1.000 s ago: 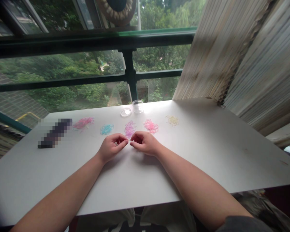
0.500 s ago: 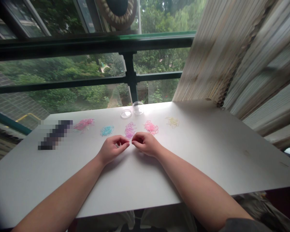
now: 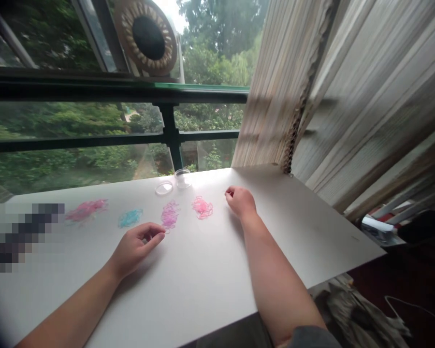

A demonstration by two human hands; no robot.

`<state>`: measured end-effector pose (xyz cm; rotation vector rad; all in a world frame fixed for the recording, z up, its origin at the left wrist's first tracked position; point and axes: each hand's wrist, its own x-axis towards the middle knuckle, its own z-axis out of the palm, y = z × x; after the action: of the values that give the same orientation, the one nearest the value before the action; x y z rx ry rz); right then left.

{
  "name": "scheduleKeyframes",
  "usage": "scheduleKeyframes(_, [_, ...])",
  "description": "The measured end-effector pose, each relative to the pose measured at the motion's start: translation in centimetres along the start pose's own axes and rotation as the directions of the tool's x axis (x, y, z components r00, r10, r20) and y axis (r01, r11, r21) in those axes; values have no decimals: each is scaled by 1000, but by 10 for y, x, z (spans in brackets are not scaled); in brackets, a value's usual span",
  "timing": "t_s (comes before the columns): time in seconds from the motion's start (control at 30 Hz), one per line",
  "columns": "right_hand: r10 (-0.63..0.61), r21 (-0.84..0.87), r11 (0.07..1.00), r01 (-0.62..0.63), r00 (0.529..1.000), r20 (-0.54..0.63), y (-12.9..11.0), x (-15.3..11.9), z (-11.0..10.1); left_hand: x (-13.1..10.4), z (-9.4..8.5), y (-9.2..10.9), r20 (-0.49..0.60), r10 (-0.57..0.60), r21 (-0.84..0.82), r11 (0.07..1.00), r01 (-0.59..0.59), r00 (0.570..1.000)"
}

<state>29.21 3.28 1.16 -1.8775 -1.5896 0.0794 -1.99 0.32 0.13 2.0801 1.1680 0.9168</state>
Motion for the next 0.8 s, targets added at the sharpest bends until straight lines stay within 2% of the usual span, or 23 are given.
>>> scheduleKeyframes(0.1, [95, -44, 994, -99, 992, -81, 33, 7, -15, 0, -1, -1, -2, -19, -10, 1000, 19, 1000])
scheduleKeyframes(0.2, [100, -51, 993, -103, 993, -65, 48, 7, -14, 1, -2, -4, 1, -39, -23, 999, 39, 999])
scheduleKeyframes(0.4, [68, -58, 996, -69, 998, -11, 46, 12, -1, 2, -3, -8, 19, -68, -31, 997, 69, 997])
scheduleKeyframes(0.8, [75, -84, 994, -75, 997, 1, 45, 9, 2, 2, -4, -13, 35, -86, -29, 996, 87, 996])
